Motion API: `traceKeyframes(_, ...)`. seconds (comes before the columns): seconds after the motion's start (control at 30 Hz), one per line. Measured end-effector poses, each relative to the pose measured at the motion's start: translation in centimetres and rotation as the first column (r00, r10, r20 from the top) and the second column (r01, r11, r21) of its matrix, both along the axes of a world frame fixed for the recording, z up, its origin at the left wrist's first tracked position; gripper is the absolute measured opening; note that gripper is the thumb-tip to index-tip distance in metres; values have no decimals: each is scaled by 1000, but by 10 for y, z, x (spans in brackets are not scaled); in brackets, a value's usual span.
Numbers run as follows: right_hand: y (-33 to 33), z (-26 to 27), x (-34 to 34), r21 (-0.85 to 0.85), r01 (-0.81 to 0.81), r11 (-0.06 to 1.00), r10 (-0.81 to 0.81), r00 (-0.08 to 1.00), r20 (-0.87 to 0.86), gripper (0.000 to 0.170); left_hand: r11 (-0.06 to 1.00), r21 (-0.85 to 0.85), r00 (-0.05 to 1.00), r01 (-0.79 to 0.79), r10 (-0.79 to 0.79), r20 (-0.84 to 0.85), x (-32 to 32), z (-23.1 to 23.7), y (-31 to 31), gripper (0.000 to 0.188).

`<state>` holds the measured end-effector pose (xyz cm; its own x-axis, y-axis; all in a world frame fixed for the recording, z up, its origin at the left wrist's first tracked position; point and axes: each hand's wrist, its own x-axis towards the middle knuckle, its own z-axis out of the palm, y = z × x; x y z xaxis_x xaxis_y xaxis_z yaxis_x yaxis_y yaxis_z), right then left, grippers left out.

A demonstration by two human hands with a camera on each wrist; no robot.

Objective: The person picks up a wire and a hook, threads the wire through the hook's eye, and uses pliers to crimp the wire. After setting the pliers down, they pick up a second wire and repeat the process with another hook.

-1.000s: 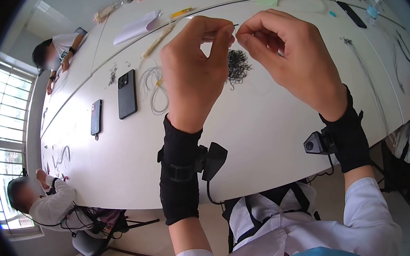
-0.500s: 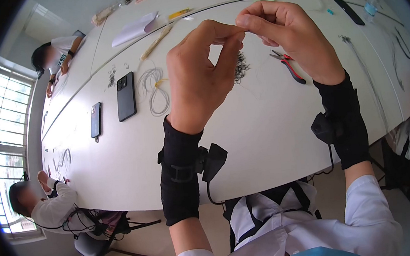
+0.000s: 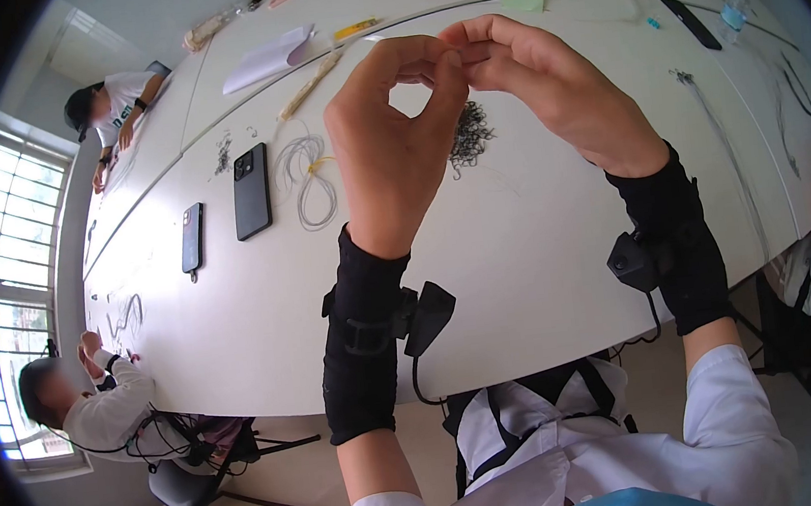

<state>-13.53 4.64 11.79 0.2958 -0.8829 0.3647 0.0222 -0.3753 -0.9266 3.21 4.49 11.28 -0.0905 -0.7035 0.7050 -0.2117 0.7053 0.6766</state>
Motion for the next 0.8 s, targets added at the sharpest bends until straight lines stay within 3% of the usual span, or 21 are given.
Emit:
traceKeyframes(0.13,14,14,2,277,-174,945,122,973,194,34,984,-103,987,-142,149,63,2,-2,-5,13)
traceKeyframes(0.23,9,9,2,328,-228,917,157,961,228,33,994,88,994,-59,67,-90,2,-2,-3,15)
traceKeyframes(0.33,14,16,1,306,-120,944,93,991,100,32,940,310,944,142,-35,-328,2,1,2,15)
traceKeyframes(0.43,12,12,2,244,-41,969,36,999,25,33,877,348,852,330,-118,-509,2,3,4,16)
traceKeyframes(0.53,11,9,7,112,79,991,-75,996,-40,34,838,346,793,422,-156,-589,1,-1,2,16)
traceKeyframes(0.8,15,9,13,-5,198,980,-198,980,32,28,781,372,743,501,-168,-649,2,-1,2,17)
